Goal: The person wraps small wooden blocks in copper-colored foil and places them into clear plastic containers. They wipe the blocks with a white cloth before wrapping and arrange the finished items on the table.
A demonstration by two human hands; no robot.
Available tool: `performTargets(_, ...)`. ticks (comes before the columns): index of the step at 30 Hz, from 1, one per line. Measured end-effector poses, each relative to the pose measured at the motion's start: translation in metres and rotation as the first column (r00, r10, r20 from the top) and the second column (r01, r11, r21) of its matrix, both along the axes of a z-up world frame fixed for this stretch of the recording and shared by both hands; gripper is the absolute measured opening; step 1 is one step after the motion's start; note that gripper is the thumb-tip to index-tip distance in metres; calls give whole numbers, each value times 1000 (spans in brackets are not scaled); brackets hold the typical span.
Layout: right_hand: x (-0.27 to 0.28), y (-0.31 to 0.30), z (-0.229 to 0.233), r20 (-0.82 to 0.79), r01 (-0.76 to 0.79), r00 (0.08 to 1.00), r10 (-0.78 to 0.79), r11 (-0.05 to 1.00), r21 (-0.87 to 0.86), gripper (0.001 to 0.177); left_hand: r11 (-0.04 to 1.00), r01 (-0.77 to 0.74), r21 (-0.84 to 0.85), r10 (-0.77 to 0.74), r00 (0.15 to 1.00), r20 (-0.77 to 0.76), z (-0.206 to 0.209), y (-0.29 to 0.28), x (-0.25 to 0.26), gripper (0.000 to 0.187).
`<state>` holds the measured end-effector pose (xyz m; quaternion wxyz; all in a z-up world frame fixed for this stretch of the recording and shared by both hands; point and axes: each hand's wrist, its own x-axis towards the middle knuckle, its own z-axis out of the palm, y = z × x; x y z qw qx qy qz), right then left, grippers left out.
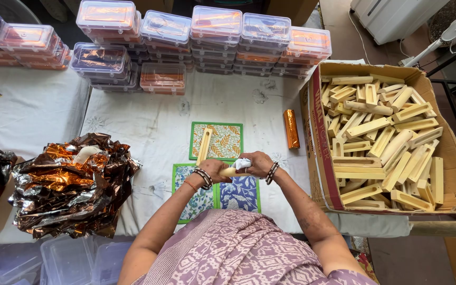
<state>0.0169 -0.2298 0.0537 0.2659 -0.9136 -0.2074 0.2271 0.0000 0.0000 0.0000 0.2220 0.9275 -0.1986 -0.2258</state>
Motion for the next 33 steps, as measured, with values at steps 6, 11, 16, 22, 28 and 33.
performTargets(6,27,-37,-59,164,215,949,-270,932,293,15,973,-167,-160,133,971,-199,-5,-6,-7,48)
performTargets(11,12,-10,-37,417,477,674,-609,791,383,26,926,-321,-200,282,938,-203,-21,-19,-4,53)
performTargets(16,-31,39,-18,612,117,568,-551,790,602,38,955,-100,-281,125,990,72,-173,-56,20,34)
performTargets(22,-8,14,-41,853,81,436,-287,957,280,35,952,-197,-233,158,972,-175,-51,-43,-10,41)
performTargets(28,18,-36,-86,565,428,668,-485,871,240,33,890,-299,-344,195,932,-305,-72,-20,0,46)
performTargets(33,18,-67,-125,619,608,606,-500,793,46,37,793,-609,-1,609,793,16,-111,22,42,43)
